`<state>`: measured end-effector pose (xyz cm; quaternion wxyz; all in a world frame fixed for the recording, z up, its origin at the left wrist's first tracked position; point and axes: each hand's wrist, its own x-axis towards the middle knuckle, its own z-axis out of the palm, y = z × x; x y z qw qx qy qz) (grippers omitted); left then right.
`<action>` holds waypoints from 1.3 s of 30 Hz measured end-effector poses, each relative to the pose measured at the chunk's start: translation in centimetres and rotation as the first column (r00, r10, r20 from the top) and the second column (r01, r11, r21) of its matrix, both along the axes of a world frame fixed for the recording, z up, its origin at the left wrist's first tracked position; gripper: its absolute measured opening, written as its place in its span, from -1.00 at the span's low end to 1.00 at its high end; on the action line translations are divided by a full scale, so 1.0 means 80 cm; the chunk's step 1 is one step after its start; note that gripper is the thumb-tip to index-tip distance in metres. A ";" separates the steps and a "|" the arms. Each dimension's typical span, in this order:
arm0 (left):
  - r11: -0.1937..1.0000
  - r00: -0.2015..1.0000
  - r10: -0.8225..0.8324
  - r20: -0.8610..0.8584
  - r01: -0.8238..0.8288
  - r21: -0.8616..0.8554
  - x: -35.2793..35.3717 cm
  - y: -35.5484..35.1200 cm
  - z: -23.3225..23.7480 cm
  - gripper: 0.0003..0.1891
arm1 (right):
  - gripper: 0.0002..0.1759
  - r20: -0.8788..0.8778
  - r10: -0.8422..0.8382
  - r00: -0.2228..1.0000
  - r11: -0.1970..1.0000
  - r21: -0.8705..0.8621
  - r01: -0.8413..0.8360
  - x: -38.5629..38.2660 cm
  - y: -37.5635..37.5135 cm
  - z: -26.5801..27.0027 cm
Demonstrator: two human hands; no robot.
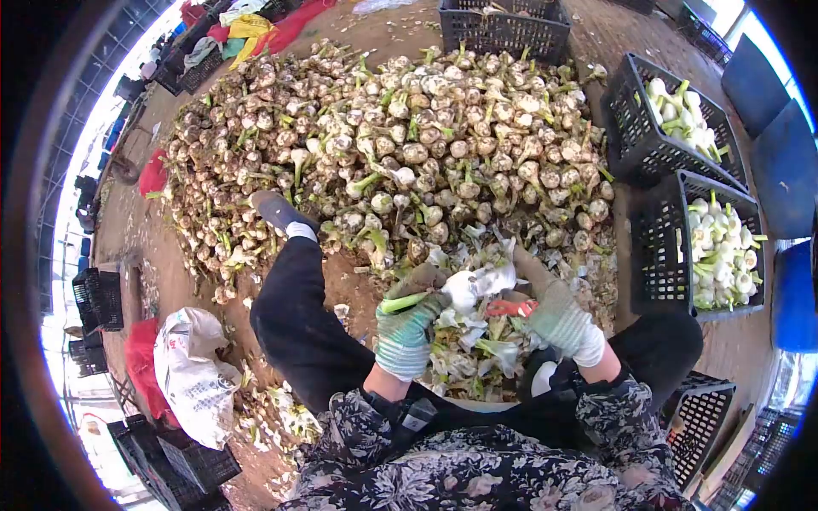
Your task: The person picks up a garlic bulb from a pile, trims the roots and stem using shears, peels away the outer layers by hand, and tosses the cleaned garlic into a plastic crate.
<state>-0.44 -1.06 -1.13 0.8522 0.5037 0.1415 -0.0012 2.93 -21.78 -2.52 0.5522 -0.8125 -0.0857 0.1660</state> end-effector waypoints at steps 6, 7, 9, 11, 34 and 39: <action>0.977 1.000 -0.013 -0.025 0.018 0.210 -0.002 0.004 -0.004 -0.70 | -0.11 0.247 0.113 0.962 0.992 -0.074 -0.098 -0.012 0.033 0.063; 0.960 0.999 -0.037 0.010 0.033 0.279 -0.003 0.003 -0.003 -0.70 | -0.12 0.242 0.060 0.968 0.993 -0.111 -0.033 -0.012 0.039 0.064; 0.938 0.997 -0.062 0.044 0.043 0.345 -0.003 0.002 -0.003 -0.71 | -0.31 0.318 0.031 0.948 0.985 -0.171 0.025 -0.010 0.047 0.059; 0.926 0.997 -0.059 0.039 0.040 0.377 -0.002 0.001 -0.003 -0.71 | -0.52 0.052 -0.113 0.992 0.985 0.135 0.105 -0.008 0.055 0.055; 0.857 0.925 -0.354 -0.136 0.379 0.350 -0.009 -0.020 -0.056 -0.70 | -0.36 -0.440 -0.126 0.889 -0.132 0.896 0.424 0.000 -0.148 0.051; 0.392 0.910 -0.270 -0.315 0.403 0.827 -0.005 -0.020 -0.089 -0.73 | -0.24 -0.338 -0.198 0.920 0.199 0.905 0.375 0.040 -0.062 0.050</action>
